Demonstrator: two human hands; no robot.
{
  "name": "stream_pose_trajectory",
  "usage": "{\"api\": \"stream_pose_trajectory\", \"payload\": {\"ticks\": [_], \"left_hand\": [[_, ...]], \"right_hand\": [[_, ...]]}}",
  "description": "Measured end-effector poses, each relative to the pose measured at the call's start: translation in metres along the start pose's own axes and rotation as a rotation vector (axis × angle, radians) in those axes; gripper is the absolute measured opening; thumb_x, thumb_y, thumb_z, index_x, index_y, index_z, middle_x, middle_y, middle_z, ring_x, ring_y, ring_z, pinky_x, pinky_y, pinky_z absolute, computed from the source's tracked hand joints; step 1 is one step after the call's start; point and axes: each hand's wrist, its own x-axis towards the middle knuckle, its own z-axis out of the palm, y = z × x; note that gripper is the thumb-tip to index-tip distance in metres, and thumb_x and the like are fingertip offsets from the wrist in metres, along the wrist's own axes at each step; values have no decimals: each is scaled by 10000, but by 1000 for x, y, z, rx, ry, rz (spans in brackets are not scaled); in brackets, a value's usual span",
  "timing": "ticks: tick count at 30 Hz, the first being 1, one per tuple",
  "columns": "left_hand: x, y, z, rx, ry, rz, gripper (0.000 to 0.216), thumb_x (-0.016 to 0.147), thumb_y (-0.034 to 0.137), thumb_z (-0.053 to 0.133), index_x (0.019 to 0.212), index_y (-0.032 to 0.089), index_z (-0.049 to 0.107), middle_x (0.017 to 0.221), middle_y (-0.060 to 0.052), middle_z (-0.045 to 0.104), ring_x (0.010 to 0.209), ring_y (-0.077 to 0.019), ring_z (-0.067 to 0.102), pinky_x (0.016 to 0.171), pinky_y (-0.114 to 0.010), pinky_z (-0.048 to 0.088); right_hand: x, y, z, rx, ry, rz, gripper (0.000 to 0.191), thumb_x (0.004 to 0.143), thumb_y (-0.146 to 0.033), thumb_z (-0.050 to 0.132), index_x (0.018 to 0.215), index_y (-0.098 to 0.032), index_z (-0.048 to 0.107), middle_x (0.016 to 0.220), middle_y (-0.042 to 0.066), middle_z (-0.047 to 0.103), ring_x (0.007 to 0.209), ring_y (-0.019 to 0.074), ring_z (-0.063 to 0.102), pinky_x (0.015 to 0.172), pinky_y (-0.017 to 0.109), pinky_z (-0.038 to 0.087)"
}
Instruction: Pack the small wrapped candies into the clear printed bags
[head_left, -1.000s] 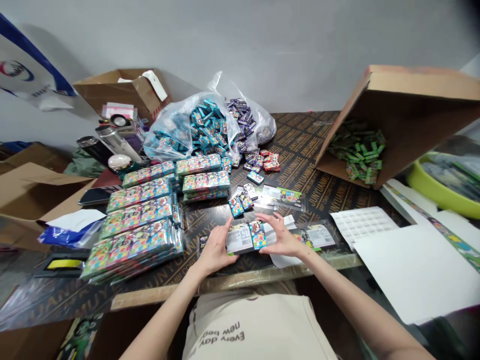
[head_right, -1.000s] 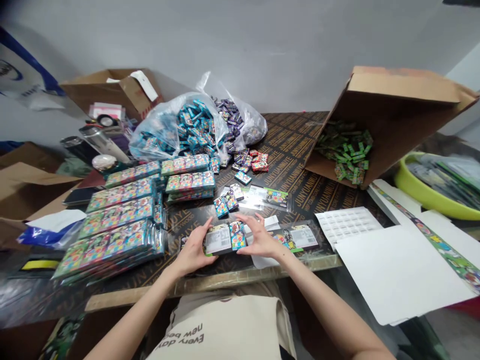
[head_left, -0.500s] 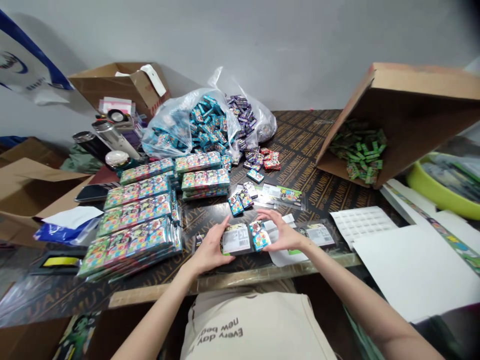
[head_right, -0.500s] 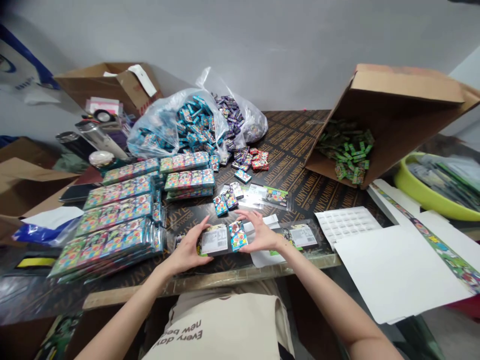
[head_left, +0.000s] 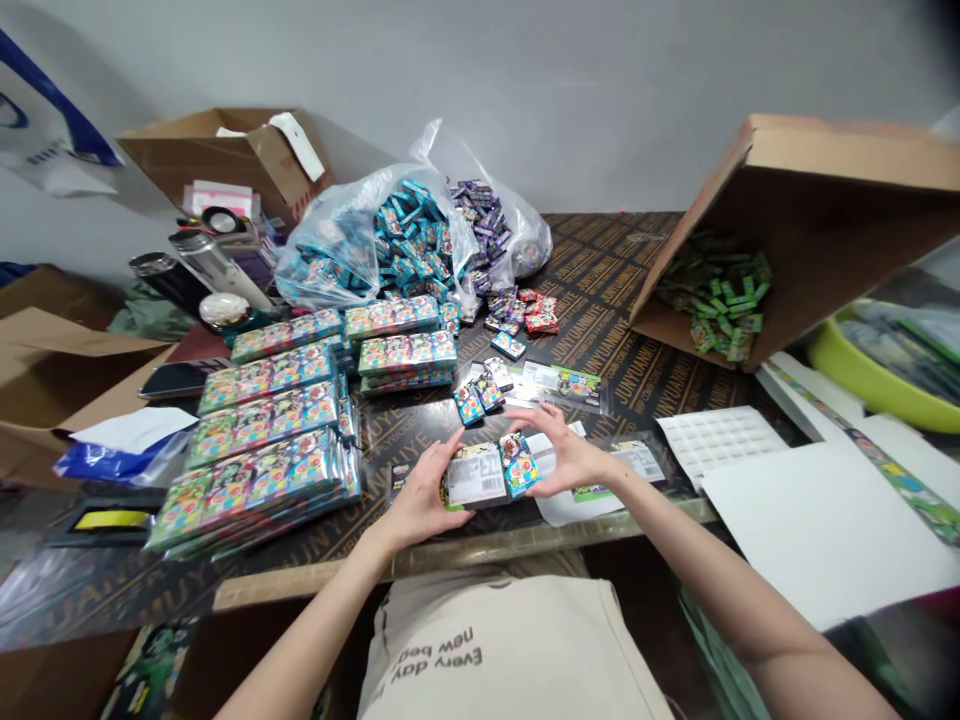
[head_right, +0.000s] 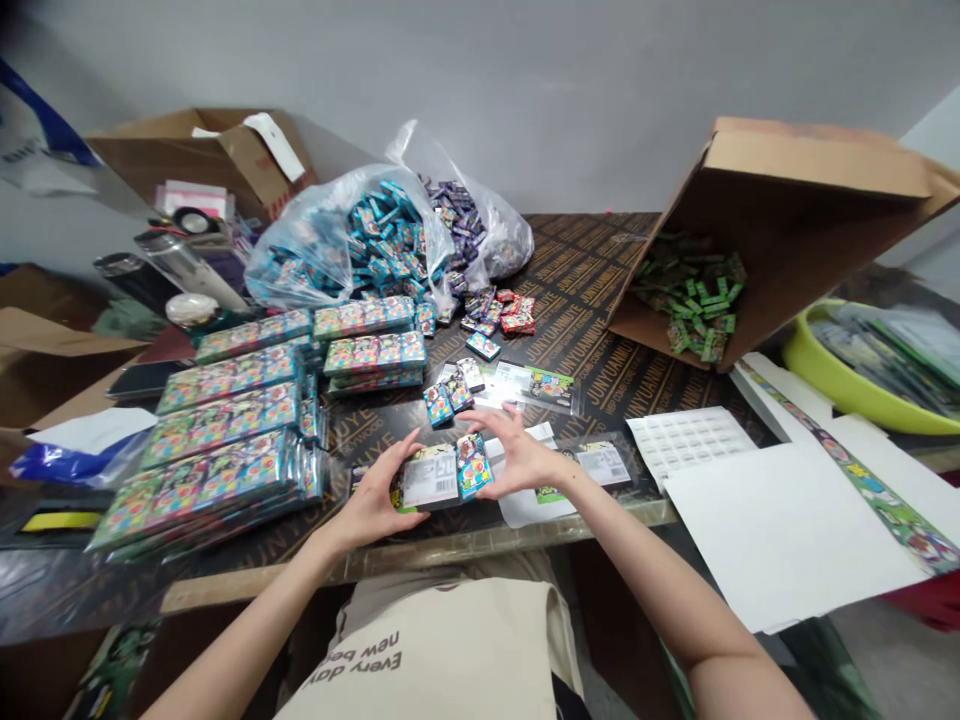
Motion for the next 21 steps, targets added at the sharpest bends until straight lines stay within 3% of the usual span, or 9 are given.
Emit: {"api": "stream_pose_trajectory", "payload": {"ticks": [8,15,21], "left_hand": [[-5,0,-1,-38,-6,-18,967,594,228,685,1385,220,129,1348,-104,385,1189,-259,408,1004,-433,330],[-9,-2,-2,14,-7,27,953,578,277,707,1373,220,184,1312,-106,435,1222,-289,365,1037,-480,263],[-10,1,2,-118,75,-34,971,573,314,726,1371,214,183,1276,-118,460,1164,-273,445,995,-441,341]], "right_hand": [[-6,-4,7,-59,56,-17,795,570,-420,705,1249,-206,350,1228,105,490,1102,254,471,1039,505,38],[-9,-13,8,-150,1,-94,716,584,-465,686,1210,-242,419,1141,62,564,1100,272,453,1035,522,-51],[-9,-14,12,-181,93,-64,831,608,-566,653,1298,-243,321,1219,87,513,1196,294,384,1047,516,-38]]}}
